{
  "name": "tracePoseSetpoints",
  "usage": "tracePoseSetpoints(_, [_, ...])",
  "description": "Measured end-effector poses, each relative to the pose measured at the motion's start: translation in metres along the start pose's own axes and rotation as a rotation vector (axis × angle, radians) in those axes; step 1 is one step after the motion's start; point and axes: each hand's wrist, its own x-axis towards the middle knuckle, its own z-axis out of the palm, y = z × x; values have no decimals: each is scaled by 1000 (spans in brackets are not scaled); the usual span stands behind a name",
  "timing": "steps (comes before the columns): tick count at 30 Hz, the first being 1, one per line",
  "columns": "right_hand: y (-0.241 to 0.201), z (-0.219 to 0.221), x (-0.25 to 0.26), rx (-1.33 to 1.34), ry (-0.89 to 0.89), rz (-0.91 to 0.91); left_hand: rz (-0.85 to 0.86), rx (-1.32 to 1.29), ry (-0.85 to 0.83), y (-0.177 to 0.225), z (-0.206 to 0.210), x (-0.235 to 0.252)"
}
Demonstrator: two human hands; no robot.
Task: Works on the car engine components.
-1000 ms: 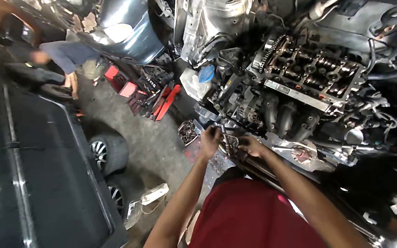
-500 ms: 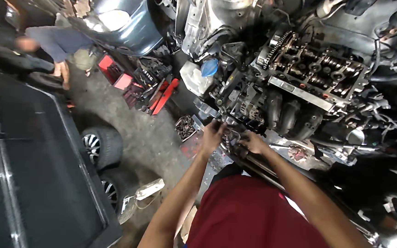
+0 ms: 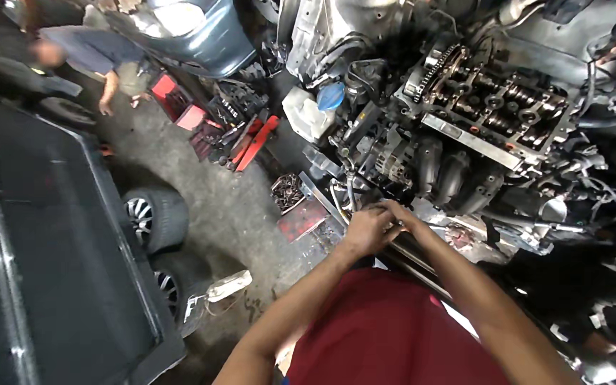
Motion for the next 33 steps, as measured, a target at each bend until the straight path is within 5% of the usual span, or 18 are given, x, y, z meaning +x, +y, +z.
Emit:
tracePoseSetpoints(2, [-4, 3, -5, 149, 15, 34, 25, 63, 36, 5, 4, 2])
tracePoseSetpoints(4, [-5, 1, -8, -145, 19, -17, -10, 41, 79, 4, -2, 3])
tracePoseSetpoints(7, [3, 0, 5, -446, 7, 56, -229, -103, 147, -18, -21, -5])
tracePoseSetpoints(14, [12, 4, 16, -371, 85, 87, -816, -872, 359, -97, -33, -13])
tracePoseSetpoints(18, [20, 4, 19, -357, 93, 55, -946, -897, 346, -128, -19, -7])
tracePoseSetpoints(23, [15, 2, 14, -250, 157, 0, -790, -835, 343, -105, -33, -1])
tracePoseSetpoints(33, [11, -2, 12, -412, 56, 37, -288, -298, 33, -38, -24, 2])
